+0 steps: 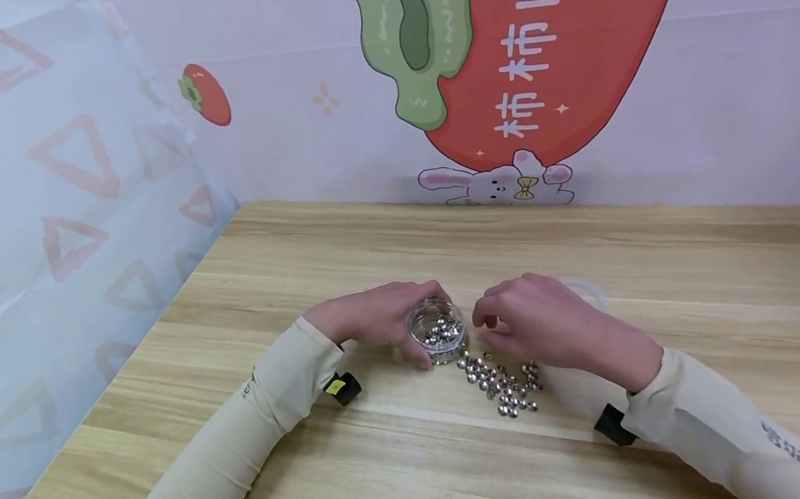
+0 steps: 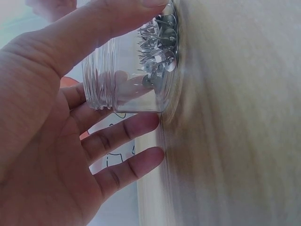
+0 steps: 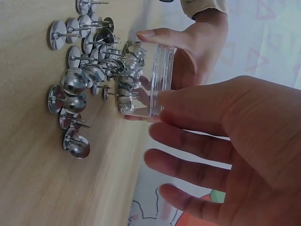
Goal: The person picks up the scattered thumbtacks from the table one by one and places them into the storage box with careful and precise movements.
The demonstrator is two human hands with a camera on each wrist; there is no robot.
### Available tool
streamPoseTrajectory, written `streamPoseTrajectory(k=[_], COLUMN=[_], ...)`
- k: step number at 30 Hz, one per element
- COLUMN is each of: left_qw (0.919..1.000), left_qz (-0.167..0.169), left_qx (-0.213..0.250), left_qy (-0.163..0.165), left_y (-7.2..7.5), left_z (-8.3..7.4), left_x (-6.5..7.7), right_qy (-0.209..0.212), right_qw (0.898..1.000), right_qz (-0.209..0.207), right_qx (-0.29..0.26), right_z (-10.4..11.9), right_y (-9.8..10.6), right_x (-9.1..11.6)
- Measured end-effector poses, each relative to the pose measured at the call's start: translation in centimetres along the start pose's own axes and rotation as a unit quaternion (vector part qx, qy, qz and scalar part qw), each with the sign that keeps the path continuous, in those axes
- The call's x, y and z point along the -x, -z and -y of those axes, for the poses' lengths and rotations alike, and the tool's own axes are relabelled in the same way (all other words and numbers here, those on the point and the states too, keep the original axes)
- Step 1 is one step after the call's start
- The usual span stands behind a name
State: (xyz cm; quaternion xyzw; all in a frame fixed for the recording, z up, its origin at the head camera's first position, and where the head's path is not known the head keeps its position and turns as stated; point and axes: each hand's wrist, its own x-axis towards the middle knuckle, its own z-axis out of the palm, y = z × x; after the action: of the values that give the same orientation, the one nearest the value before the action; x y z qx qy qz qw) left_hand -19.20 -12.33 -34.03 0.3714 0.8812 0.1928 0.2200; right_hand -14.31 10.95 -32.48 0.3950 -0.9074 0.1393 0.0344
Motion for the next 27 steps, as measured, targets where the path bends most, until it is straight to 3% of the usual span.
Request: streamPoseTrajectory(k=[6, 12, 27], left_qw=[1.0000, 1.0000, 1.0000], left_qz=[0.000, 0.002, 0.000], left_qx=[0.004, 0.002, -0.002], left_qy=[0.007, 0.009, 0.007], left_y=[0.1, 0.1, 0.0], left_z=[0.0, -0.1, 0.0], left_x=[0.1, 0.2, 0.1], right_qy=[0.012, 0.021, 0.033], right_qw=[0.999, 0.998, 0.998], right_qz=[0.046, 0.063, 0.052], right_qx=[-0.011, -0.020, -0.012], right_z=[0.0, -0.1, 0.1], right_y=[-0.2, -0.9, -1.0], right_x=[0.2, 0.2, 0.2])
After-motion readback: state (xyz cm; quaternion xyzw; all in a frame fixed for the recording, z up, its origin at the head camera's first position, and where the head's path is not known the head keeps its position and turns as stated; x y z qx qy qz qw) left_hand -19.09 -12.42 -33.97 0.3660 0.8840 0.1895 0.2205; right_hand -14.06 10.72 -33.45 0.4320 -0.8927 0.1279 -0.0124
